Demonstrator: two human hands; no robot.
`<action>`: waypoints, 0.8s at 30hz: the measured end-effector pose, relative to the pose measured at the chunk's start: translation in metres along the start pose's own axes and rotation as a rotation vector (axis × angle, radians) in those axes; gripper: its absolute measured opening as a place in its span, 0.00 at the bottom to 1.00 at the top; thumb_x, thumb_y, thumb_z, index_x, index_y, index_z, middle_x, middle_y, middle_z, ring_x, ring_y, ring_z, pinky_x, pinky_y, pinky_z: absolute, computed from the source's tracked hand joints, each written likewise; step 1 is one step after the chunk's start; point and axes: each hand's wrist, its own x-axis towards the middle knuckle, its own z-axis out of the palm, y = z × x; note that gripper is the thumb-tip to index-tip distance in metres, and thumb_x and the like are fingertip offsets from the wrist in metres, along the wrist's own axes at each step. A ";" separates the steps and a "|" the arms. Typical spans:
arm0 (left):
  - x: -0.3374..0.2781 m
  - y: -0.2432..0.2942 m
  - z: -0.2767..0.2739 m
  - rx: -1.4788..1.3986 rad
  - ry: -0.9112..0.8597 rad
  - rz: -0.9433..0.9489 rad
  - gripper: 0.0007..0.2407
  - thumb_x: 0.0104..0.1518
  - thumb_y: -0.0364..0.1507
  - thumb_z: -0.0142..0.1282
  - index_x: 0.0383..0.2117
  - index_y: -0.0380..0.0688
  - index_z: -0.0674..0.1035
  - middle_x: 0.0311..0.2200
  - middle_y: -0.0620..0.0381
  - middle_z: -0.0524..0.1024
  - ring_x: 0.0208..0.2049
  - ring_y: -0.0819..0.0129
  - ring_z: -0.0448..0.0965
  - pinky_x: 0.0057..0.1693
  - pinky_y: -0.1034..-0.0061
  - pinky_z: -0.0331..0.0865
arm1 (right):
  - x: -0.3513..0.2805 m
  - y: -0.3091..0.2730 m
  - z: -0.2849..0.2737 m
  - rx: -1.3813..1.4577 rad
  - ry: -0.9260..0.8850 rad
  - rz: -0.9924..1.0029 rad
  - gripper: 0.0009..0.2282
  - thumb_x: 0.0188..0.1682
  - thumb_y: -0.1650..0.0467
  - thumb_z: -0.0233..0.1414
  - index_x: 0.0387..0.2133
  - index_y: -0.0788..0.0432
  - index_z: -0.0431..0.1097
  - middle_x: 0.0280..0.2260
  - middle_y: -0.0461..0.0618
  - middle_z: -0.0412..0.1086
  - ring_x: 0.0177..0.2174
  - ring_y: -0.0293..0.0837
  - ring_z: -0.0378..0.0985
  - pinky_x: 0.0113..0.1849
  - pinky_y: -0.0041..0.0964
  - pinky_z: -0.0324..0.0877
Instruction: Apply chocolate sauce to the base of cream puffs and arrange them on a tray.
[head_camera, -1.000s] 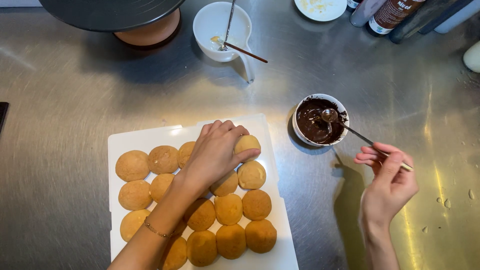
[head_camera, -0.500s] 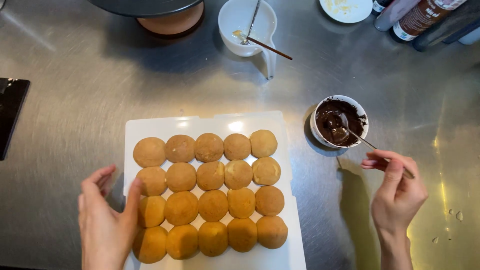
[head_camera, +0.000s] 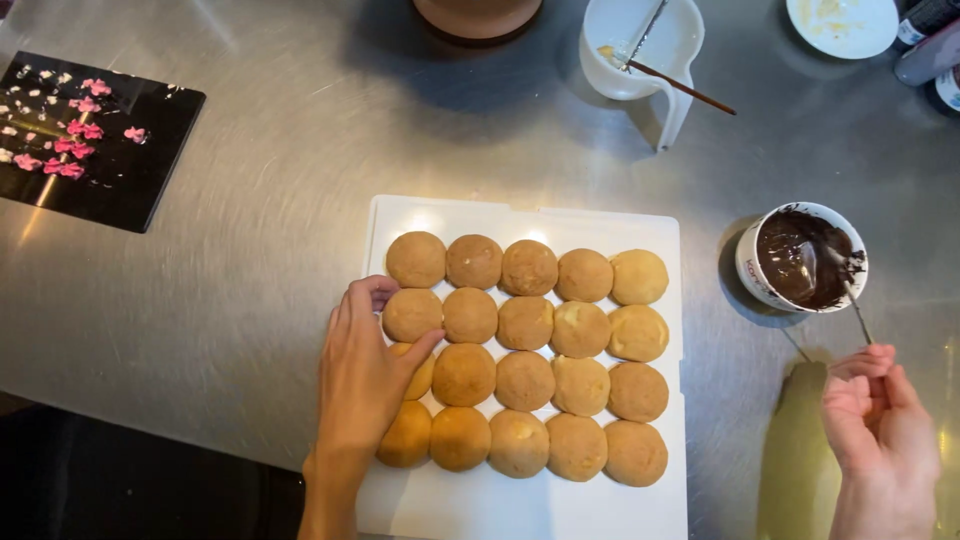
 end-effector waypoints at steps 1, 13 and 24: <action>0.000 0.000 0.000 -0.003 0.000 -0.003 0.27 0.42 0.30 0.72 0.49 0.44 0.71 0.45 0.57 0.75 0.47 0.61 0.76 0.51 0.66 0.71 | -0.015 0.006 0.006 -0.004 -0.001 -0.001 0.07 0.63 0.76 0.43 0.46 0.68 0.69 0.39 0.55 0.74 0.34 0.39 0.78 0.37 0.27 0.78; -0.002 -0.036 -0.051 -1.466 0.086 -0.590 0.25 0.63 0.36 0.42 0.56 0.21 0.69 0.51 0.37 0.72 0.56 0.52 0.76 0.60 0.69 0.71 | -0.219 0.212 0.030 -0.965 -0.643 -0.459 0.14 0.65 0.65 0.39 0.43 0.67 0.64 0.36 0.62 0.72 0.32 0.46 0.76 0.39 0.36 0.76; -0.008 -0.049 -0.062 -1.279 0.031 -0.404 0.22 0.64 0.36 0.40 0.56 0.27 0.69 0.45 0.40 0.74 0.47 0.58 0.78 0.57 0.66 0.75 | -0.236 0.250 0.023 -1.586 -1.485 -1.011 0.08 0.49 0.75 0.52 0.38 0.68 0.73 0.40 0.58 0.75 0.31 0.47 0.77 0.36 0.35 0.75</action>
